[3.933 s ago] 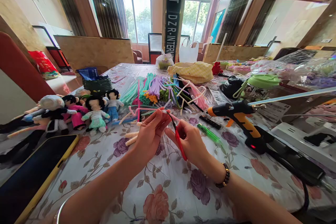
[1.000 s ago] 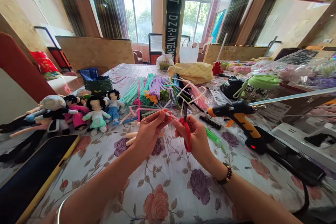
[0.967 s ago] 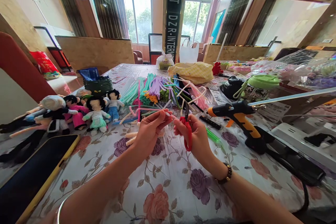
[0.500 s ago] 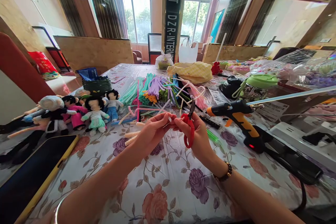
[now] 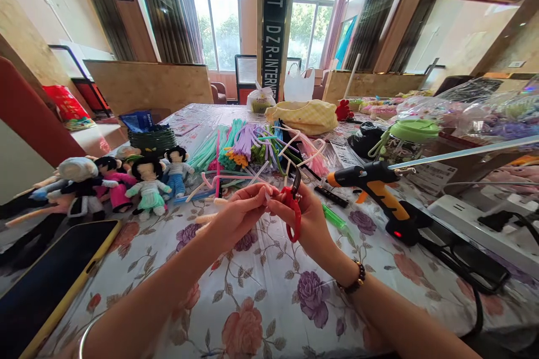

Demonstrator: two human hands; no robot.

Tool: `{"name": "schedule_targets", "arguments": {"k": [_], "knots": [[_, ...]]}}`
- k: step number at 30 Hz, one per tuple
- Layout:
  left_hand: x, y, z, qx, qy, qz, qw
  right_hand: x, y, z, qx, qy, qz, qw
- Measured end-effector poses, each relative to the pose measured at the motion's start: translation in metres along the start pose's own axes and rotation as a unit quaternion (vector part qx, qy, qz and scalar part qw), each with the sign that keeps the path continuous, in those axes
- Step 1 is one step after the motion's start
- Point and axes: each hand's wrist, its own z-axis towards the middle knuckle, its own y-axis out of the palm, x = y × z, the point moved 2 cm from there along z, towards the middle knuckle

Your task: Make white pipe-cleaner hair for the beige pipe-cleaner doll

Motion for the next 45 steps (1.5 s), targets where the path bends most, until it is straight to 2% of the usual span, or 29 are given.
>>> {"name": "schedule_targets", "arguments": {"k": [5,9,14,21,26,33,37,45], "knots": [[-0.0004,-0.0005,-0.0007,-0.001,0.006,0.042,0.999,-0.0025,-0.0029,0.0010,0.024,-0.022,-0.037,0.999],[-0.0016,-0.0018,0.0006,0.037,0.037,0.063,0.997,-0.0050,-0.0049,0.0016,0.037,-0.045,-0.051,0.997],[0.0003,-0.0025,0.0016,0.082,0.079,0.137,0.984,-0.0022,-0.0069,0.0029,0.027,-0.057,-0.052,0.997],[0.0058,-0.0015,0.0009,0.082,0.084,0.206,0.971,-0.0041,-0.0046,0.0025,0.019,-0.068,-0.079,0.994],[0.0078,-0.0042,-0.0001,0.123,0.094,0.227,0.962,-0.0026,-0.0062,0.0019,0.008,-0.064,-0.081,0.995],[0.0066,-0.0033,-0.0012,0.126,0.077,0.180,0.972,-0.0028,-0.0076,0.0033,0.003,-0.069,-0.101,0.992],[0.0051,-0.0011,-0.0015,0.118,0.042,0.134,0.983,-0.0031,-0.0077,0.0032,0.004,-0.072,-0.110,0.991],[0.0031,-0.0009,-0.0005,0.107,0.005,0.073,0.992,-0.0056,-0.0058,0.0025,0.006,-0.107,-0.119,0.987]]}}
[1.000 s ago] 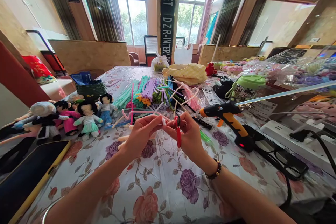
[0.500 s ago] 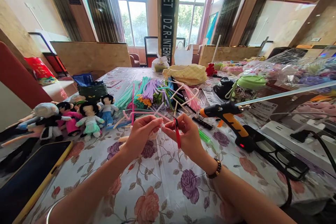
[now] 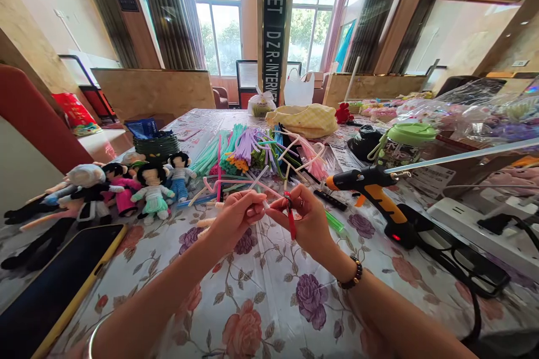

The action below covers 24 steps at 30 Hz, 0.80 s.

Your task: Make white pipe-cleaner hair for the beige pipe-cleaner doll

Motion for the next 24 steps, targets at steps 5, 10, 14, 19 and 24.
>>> {"name": "schedule_targets", "arguments": {"k": [5,10,14,19,24], "knots": [[-0.0003,0.0009,0.0002,-0.013,-0.037,-0.041,0.998,-0.0013,0.0008,-0.0012,0.007,0.006,-0.013,1.000],[-0.0027,-0.0016,0.0030,-0.032,-0.075,-0.070,0.994,-0.0035,0.0025,-0.0036,0.004,-0.012,0.002,1.000],[-0.0044,-0.0036,0.0034,-0.040,-0.064,-0.041,0.996,-0.0019,0.0025,-0.0037,0.011,-0.020,0.015,1.000],[-0.0027,-0.0030,0.0011,-0.019,-0.014,0.005,1.000,0.0030,0.0008,-0.0011,0.026,0.022,0.058,0.998],[-0.0013,-0.0025,0.0001,-0.027,0.001,0.033,0.999,0.0046,0.0011,-0.0009,0.030,0.047,0.071,0.996]]}}
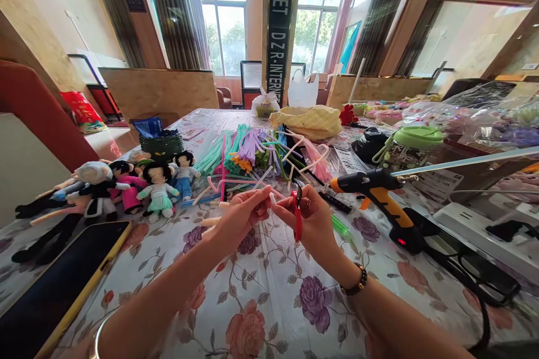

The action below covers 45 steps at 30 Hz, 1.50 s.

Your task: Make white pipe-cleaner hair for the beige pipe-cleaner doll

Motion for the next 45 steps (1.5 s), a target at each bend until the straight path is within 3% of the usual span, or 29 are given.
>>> {"name": "schedule_targets", "arguments": {"k": [8,12,14,19,24,28,36,40,42,45], "knots": [[0.001,-0.001,0.000,0.034,0.019,0.005,0.999,-0.001,0.003,0.001,-0.002,0.028,-0.026,0.999],[0.004,-0.005,0.004,0.079,0.060,-0.039,0.994,0.002,-0.004,0.004,0.013,0.027,-0.181,0.983],[0.006,-0.007,0.005,0.100,0.068,-0.058,0.991,0.004,-0.007,0.005,-0.007,0.000,-0.327,0.945],[0.012,-0.010,0.005,0.123,0.071,-0.080,0.987,0.002,-0.009,0.004,-0.024,-0.053,-0.609,0.791],[0.010,-0.012,0.006,0.125,0.067,-0.088,0.986,-0.005,-0.001,-0.002,-0.053,-0.028,-0.737,0.673],[0.008,-0.013,0.008,0.121,0.058,-0.103,0.986,-0.007,0.004,-0.007,-0.097,-0.024,-0.771,0.629],[0.010,-0.010,0.006,0.054,0.035,-0.152,0.986,0.002,0.004,-0.011,-0.117,-0.060,-0.745,0.654],[0.009,-0.009,0.004,0.042,0.032,-0.140,0.989,0.009,0.002,-0.012,-0.106,-0.101,-0.709,0.690],[0.009,-0.009,0.004,0.052,0.038,-0.107,0.992,0.009,0.002,-0.010,-0.092,-0.107,-0.661,0.737],[0.007,-0.009,0.002,0.091,0.063,0.010,0.994,0.004,0.003,-0.006,-0.084,-0.091,-0.480,0.868]]}}
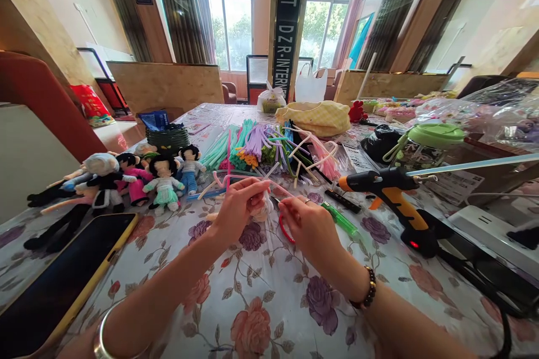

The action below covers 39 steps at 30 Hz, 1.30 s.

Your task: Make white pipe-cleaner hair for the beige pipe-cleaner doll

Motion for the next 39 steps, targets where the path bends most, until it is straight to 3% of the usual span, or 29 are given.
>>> {"name": "schedule_targets", "arguments": {"k": [3,5,14,16,20,22,26,30,33,36,39], "knots": [[0.000,0.001,-0.003,0.011,0.049,0.129,0.990,-0.003,-0.004,0.005,-0.010,0.060,0.241,0.969],[0.000,0.002,-0.005,0.003,0.078,0.178,0.981,-0.006,-0.005,0.007,-0.028,0.090,0.319,0.943],[0.000,0.004,-0.005,-0.011,0.105,0.235,0.966,-0.003,-0.002,0.009,-0.063,0.142,0.419,0.895],[0.001,0.002,-0.004,0.016,0.106,0.268,0.958,0.003,-0.003,0.011,-0.045,0.148,0.424,0.892],[0.008,0.001,-0.005,0.134,0.161,0.406,0.890,0.015,-0.004,0.016,-0.011,0.152,0.413,0.898],[0.010,0.001,-0.006,0.150,0.179,0.480,0.845,0.020,-0.004,0.019,-0.008,0.152,0.404,0.902],[0.004,-0.001,-0.006,0.100,0.115,0.629,0.763,0.027,-0.004,0.021,-0.001,0.156,0.388,0.908],[-0.006,-0.007,-0.003,0.031,0.034,0.709,0.703,0.028,-0.003,0.021,-0.002,0.151,0.380,0.913],[-0.007,-0.007,-0.002,0.027,0.047,0.707,0.705,0.026,-0.001,0.021,0.001,0.144,0.385,0.912],[-0.003,-0.002,-0.003,0.052,0.152,0.650,0.743,0.022,-0.001,0.020,0.028,0.119,0.398,0.909],[0.001,0.005,-0.008,0.044,0.266,0.594,0.758,0.017,-0.002,0.018,0.062,0.083,0.406,0.908]]}}
